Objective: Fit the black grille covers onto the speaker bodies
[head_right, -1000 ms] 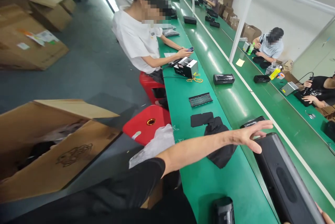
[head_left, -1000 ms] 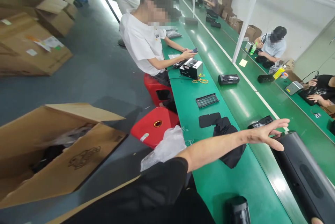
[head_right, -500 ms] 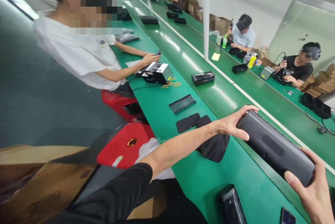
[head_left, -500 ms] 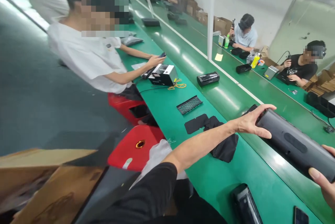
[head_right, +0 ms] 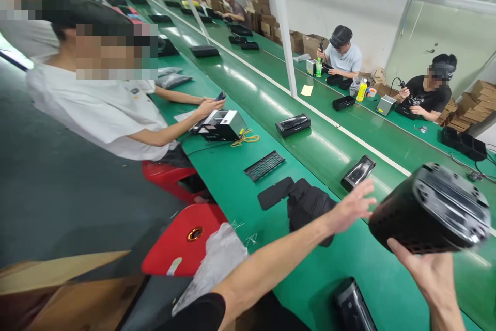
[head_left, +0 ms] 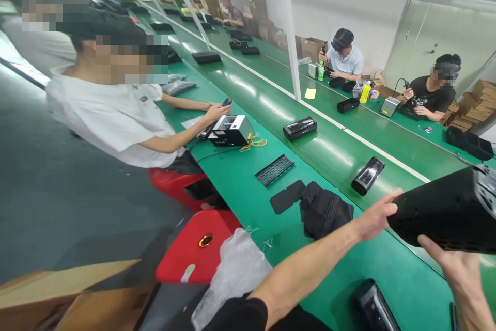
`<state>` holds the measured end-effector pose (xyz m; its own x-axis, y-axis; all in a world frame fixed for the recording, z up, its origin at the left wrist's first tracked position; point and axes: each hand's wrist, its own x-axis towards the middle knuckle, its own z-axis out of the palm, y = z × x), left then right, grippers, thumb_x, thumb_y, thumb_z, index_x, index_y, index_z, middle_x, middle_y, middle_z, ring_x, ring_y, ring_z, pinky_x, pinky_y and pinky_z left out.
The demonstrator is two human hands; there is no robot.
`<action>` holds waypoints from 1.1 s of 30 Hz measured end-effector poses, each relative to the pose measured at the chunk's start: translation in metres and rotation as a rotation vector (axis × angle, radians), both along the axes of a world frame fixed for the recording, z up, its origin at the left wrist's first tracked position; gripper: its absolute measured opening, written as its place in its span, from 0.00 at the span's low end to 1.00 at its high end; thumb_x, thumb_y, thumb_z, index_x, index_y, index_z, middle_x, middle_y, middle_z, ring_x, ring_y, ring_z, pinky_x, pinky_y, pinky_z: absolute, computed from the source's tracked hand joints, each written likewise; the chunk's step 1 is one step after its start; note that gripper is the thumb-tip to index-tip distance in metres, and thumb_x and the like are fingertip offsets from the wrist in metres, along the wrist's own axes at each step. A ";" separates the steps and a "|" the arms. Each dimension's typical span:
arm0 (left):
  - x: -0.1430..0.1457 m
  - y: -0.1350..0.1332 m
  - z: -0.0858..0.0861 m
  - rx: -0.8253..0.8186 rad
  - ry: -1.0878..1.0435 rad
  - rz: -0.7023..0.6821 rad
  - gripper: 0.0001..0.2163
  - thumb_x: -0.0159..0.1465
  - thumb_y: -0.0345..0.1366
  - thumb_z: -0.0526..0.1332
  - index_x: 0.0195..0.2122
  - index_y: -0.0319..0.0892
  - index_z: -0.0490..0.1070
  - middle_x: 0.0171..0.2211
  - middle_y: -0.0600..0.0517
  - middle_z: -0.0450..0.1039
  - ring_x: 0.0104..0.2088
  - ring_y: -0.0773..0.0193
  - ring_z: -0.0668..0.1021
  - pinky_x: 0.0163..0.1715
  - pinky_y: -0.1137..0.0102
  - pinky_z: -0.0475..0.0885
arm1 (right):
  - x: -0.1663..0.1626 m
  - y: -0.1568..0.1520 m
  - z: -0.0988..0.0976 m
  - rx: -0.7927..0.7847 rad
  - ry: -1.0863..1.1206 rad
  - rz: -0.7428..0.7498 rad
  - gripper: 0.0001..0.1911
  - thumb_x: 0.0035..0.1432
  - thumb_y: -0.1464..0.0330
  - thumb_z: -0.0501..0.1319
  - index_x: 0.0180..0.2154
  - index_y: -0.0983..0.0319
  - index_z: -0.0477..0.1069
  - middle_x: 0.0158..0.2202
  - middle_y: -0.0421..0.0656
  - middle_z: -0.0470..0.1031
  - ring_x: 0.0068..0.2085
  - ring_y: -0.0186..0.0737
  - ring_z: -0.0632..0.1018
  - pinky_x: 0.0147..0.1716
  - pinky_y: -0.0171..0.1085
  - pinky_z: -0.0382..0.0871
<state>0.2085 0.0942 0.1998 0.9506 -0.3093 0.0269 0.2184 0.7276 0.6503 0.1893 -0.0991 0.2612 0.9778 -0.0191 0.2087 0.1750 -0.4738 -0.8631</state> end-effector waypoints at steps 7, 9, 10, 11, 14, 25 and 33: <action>0.018 0.054 0.041 0.537 -0.407 0.087 0.54 0.48 0.49 0.81 0.74 0.53 0.58 0.75 0.43 0.53 0.72 0.40 0.60 0.71 0.49 0.59 | 0.017 -0.030 0.022 -0.841 -0.333 0.191 0.47 0.57 0.49 0.60 0.74 0.57 0.55 0.57 0.58 0.73 0.54 0.74 0.75 0.48 0.66 0.70; 0.016 0.048 0.039 0.593 -0.401 0.136 0.50 0.47 0.49 0.80 0.71 0.48 0.63 0.70 0.42 0.61 0.69 0.39 0.65 0.70 0.50 0.58 | 0.020 -0.033 0.018 -0.932 -0.358 0.246 0.45 0.59 0.51 0.58 0.74 0.57 0.54 0.57 0.58 0.74 0.53 0.72 0.76 0.47 0.65 0.71; 0.013 0.045 0.035 0.582 -0.383 0.160 0.49 0.47 0.50 0.80 0.69 0.48 0.64 0.67 0.43 0.64 0.66 0.40 0.68 0.69 0.50 0.61 | 0.019 -0.036 0.014 -0.912 -0.372 0.268 0.45 0.59 0.51 0.59 0.74 0.57 0.54 0.58 0.58 0.73 0.54 0.72 0.75 0.49 0.65 0.70; 0.010 0.042 0.030 0.558 -0.366 0.172 0.49 0.47 0.51 0.79 0.69 0.48 0.64 0.65 0.43 0.66 0.64 0.41 0.71 0.67 0.50 0.63 | 0.017 -0.041 0.009 -0.862 -0.376 0.275 0.47 0.59 0.49 0.61 0.74 0.57 0.54 0.60 0.58 0.71 0.58 0.73 0.74 0.52 0.66 0.69; 0.000 0.044 0.015 0.463 -0.329 0.177 0.48 0.46 0.53 0.78 0.68 0.49 0.64 0.60 0.45 0.70 0.56 0.46 0.75 0.61 0.51 0.68 | 0.006 -0.064 -0.012 -0.550 -0.221 0.189 0.56 0.53 0.42 0.67 0.75 0.55 0.51 0.69 0.55 0.64 0.66 0.73 0.66 0.62 0.65 0.63; -0.009 0.057 0.002 0.605 -0.316 0.061 0.42 0.54 0.51 0.73 0.69 0.50 0.64 0.65 0.44 0.65 0.58 0.45 0.73 0.60 0.54 0.69 | -0.053 -0.060 -0.026 0.093 0.229 -0.026 0.56 0.52 0.46 0.73 0.74 0.52 0.53 0.72 0.48 0.62 0.64 0.64 0.69 0.61 0.52 0.63; -0.006 0.046 -0.027 0.751 -0.247 0.115 0.40 0.56 0.59 0.70 0.66 0.45 0.67 0.62 0.43 0.66 0.59 0.45 0.71 0.62 0.55 0.66 | -0.048 -0.057 -0.067 0.365 0.271 -0.161 0.45 0.40 0.52 0.80 0.57 0.56 0.71 0.57 0.48 0.73 0.55 0.54 0.74 0.54 0.45 0.68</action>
<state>0.2029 0.1406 0.1725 0.9713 -0.2291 0.0643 -0.0459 0.0846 0.9954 0.1416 -0.1557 0.1938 0.9746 -0.1993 -0.1022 -0.1304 -0.1337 -0.9824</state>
